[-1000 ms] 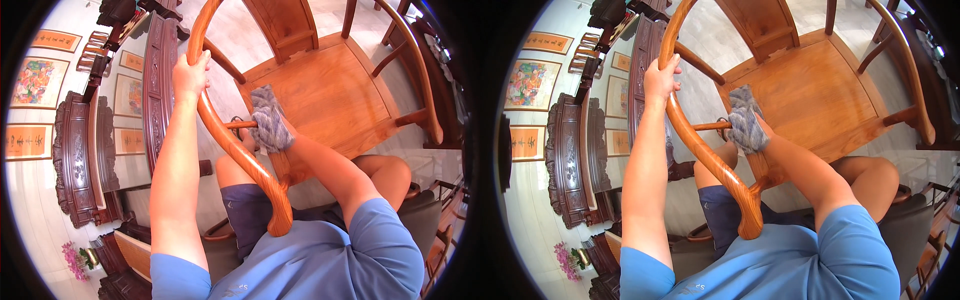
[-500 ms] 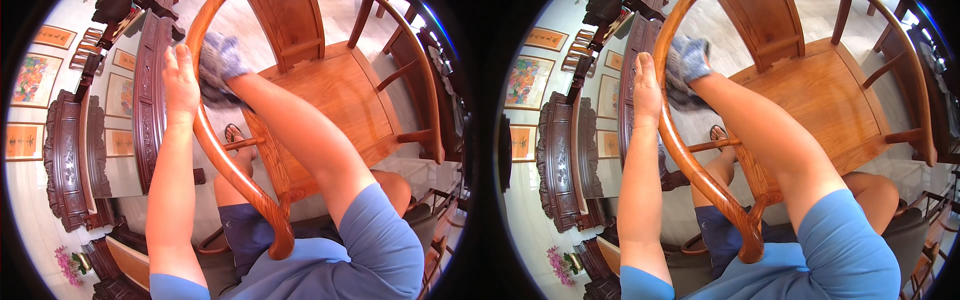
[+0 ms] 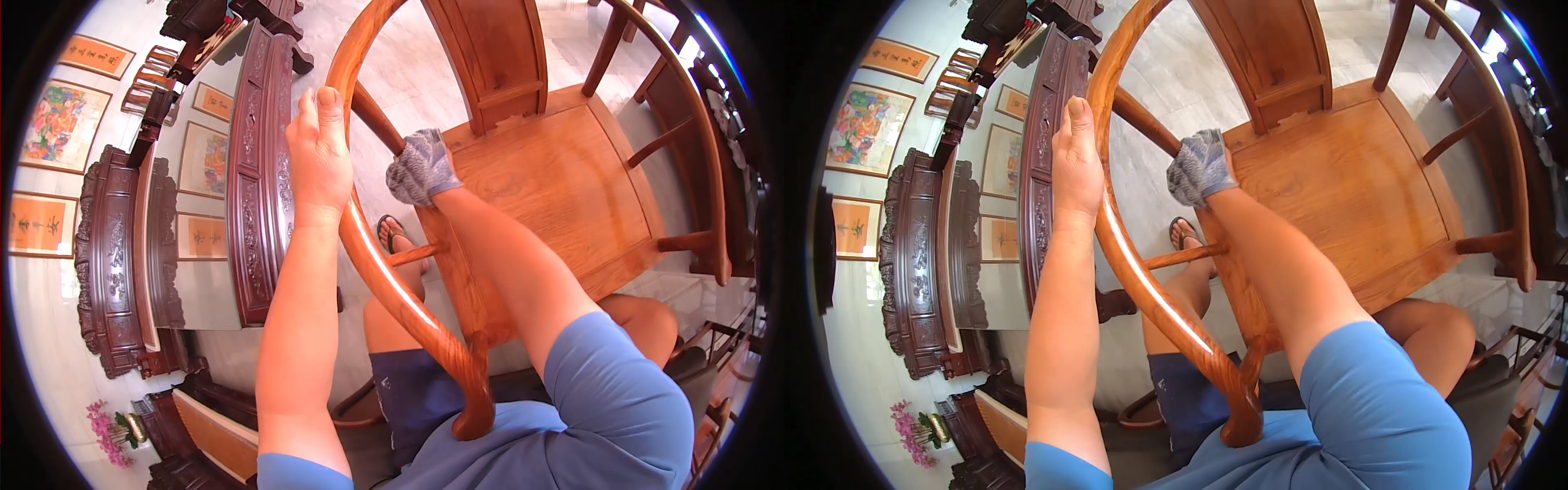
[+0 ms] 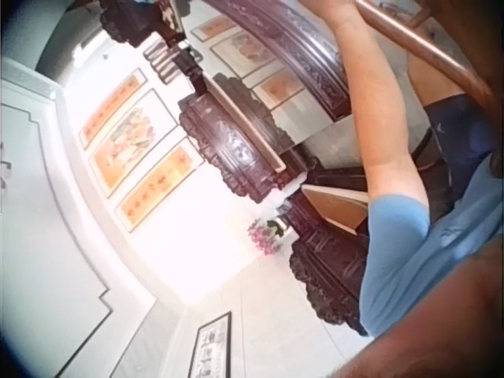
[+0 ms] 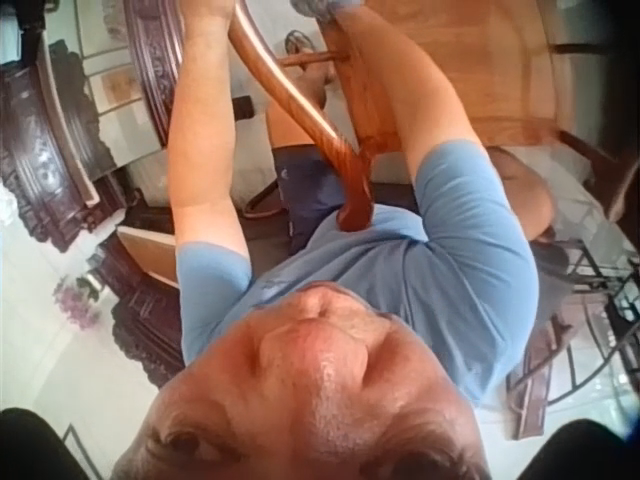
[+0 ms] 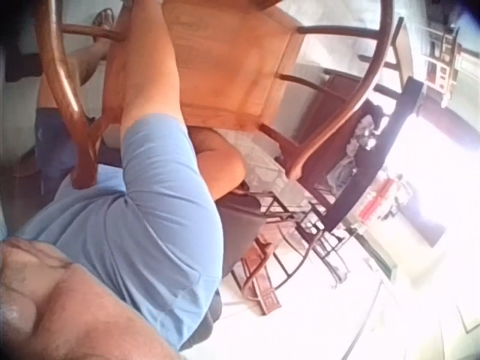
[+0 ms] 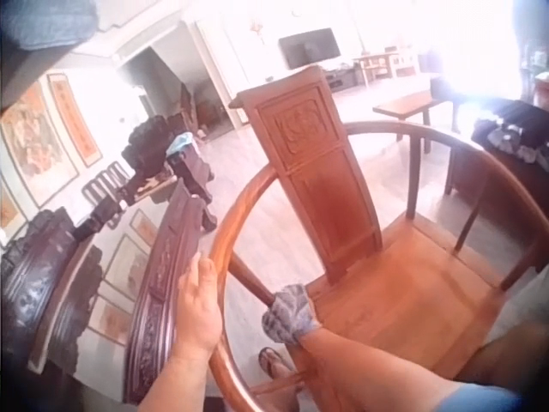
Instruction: The person wipes a wooden chair with a cloth, cleaning the armrests, backrest, and seat.
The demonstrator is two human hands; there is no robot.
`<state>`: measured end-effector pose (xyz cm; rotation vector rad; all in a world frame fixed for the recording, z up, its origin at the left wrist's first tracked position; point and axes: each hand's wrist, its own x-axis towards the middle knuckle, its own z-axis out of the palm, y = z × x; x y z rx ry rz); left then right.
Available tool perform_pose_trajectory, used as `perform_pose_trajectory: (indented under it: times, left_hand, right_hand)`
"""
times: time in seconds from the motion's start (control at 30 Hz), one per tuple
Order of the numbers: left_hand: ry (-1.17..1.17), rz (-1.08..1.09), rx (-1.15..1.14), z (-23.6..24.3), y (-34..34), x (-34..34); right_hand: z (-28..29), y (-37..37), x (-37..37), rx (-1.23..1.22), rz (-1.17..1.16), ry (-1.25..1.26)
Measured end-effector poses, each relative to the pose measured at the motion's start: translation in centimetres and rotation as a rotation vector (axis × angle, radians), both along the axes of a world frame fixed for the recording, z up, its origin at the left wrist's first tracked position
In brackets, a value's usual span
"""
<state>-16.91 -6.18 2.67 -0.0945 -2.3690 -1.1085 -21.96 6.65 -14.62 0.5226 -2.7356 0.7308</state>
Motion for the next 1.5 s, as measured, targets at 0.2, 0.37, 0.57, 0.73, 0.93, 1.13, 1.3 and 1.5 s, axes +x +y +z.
perform_pose_trajectory:
  times: [0.2,0.37,0.57,0.73,0.93,1.13,1.3,1.5]
  left_hand:
    - [-0.223,-0.004,0.094,0.8,-1.4,2.0]
    - [-0.068,0.069,0.002,0.1,0.5,2.1]
    - [-0.054,0.026,-0.031,0.2,0.2,1.4]
    - [-0.091,0.003,0.052,1.8,1.0,2.8]
    - [-0.215,0.029,0.187,1.3,1.4,2.5]
    - [-0.095,0.037,0.057,1.0,0.5,2.4]
    - [-0.104,0.055,0.089,1.1,1.2,2.4]
    - [-0.084,0.077,0.032,0.6,0.4,2.0]
  right_hand:
    - [8.5,-3.0,-0.7,-0.261,0.123,-0.006]
    - [12.5,-3.2,-2.3,-0.501,0.185,0.320]
    - [8.9,-2.0,-9.4,-0.422,0.810,0.491]
    - [9.5,-3.1,-7.6,-0.795,0.889,-0.015]
    - [11.5,-5.1,-3.0,-0.852,0.434,0.021]
    - [9.3,-4.9,-5.1,-1.015,0.637,-0.086]
    - [8.2,-3.5,-7.5,-1.048,0.837,-0.282]
    - [7.0,-2.6,0.9,-0.559,-0.059,-0.184]
